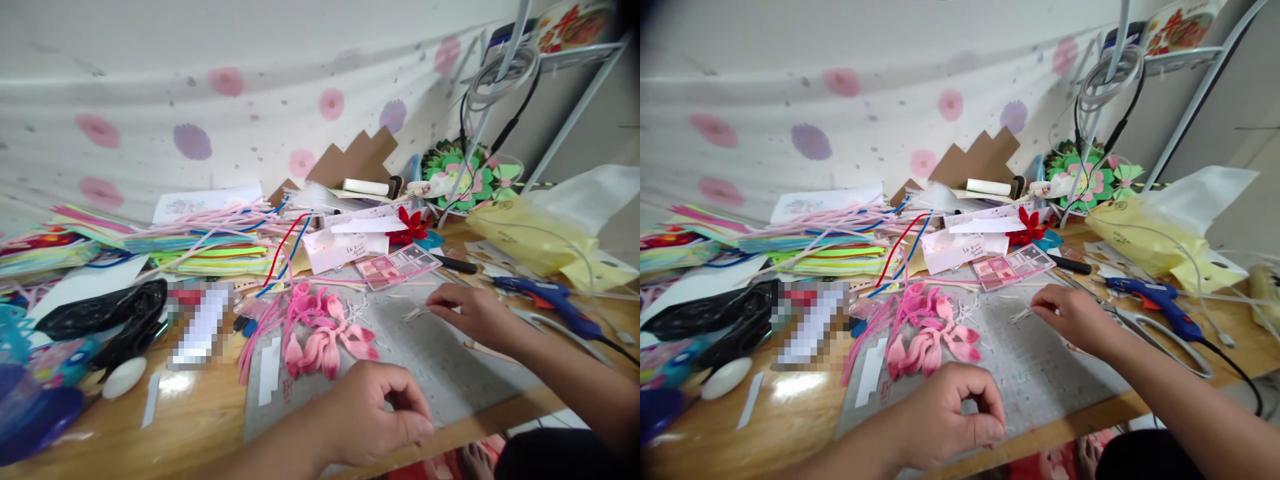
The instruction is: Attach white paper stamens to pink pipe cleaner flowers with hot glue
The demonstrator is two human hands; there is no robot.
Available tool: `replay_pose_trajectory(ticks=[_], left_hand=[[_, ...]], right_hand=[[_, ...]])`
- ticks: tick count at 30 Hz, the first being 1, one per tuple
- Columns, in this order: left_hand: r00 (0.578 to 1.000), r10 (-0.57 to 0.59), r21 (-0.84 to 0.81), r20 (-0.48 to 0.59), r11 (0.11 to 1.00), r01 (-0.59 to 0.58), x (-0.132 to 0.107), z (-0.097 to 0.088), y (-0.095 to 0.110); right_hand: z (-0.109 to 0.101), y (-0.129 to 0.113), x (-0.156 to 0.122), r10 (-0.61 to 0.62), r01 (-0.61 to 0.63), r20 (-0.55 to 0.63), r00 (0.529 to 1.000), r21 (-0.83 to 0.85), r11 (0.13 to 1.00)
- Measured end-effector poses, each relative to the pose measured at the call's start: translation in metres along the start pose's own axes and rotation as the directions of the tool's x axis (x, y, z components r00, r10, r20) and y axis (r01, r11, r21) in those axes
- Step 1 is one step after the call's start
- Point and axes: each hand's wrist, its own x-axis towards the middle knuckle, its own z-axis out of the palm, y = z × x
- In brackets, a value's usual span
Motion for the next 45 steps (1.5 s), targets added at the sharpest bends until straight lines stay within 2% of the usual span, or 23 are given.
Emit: replay_pose_trajectory(ticks=[10,15,17,20,24,27,34,37,39,42,45], left_hand=[[1.000,0.001,0.040,0.006,0.999,-0.001,0.000,-0.001,-0.005],[0.999,0.036,0.078,0.010,0.996,-0.037,0.001,-0.002,-0.007],[0.999,0.041,0.090,0.010,0.995,-0.042,0.000,-0.003,-0.006],[0.999,0.023,0.083,0.029,0.996,-0.025,0.000,-0.003,-0.002],[1.000,-0.011,0.110,0.011,0.994,0.009,0.000,-0.002,0.001],[1.000,-0.017,0.106,-0.018,0.994,0.019,0.001,-0.001,0.002],[0.999,-0.034,0.025,-0.001,0.999,0.034,0.004,0.000,-0.002],[0.998,-0.022,0.006,-0.053,1.000,0.023,0.007,-0.002,-0.006],[0.998,-0.023,0.005,-0.066,1.000,0.024,0.009,-0.002,-0.008],[0.998,-0.045,0.013,-0.052,0.999,0.046,0.010,-0.001,-0.010],[0.998,-0.051,0.037,-0.037,0.998,0.052,0.009,0.001,-0.008]], right_hand=[[-0.002,-0.003,-0.002,-0.025,0.025,0.014,1.000,-0.006,1.000],[-0.005,-0.001,0.001,-0.040,0.040,-0.013,0.999,-0.026,0.999],[-0.013,0.006,0.002,-0.028,0.024,-0.073,0.997,-0.045,0.999],[-0.033,0.023,-0.004,0.099,-0.116,-0.239,0.966,-0.057,0.992],[-0.060,0.046,-0.023,0.368,-0.414,-0.404,0.838,-0.032,0.910],[-0.071,0.058,-0.039,0.433,-0.502,-0.418,0.799,-0.066,0.862],[-0.078,0.088,-0.069,0.525,-0.614,-0.371,0.766,-0.179,0.768],[-0.079,0.094,-0.079,0.535,-0.618,-0.348,0.770,-0.200,0.761],[-0.075,0.089,-0.081,0.519,-0.591,-0.322,0.792,-0.189,0.785],[-0.065,0.068,-0.074,0.453,-0.494,-0.235,0.860,-0.165,0.854],[-0.054,0.039,-0.060,0.326,-0.342,-0.122,0.937,-0.146,0.928]])
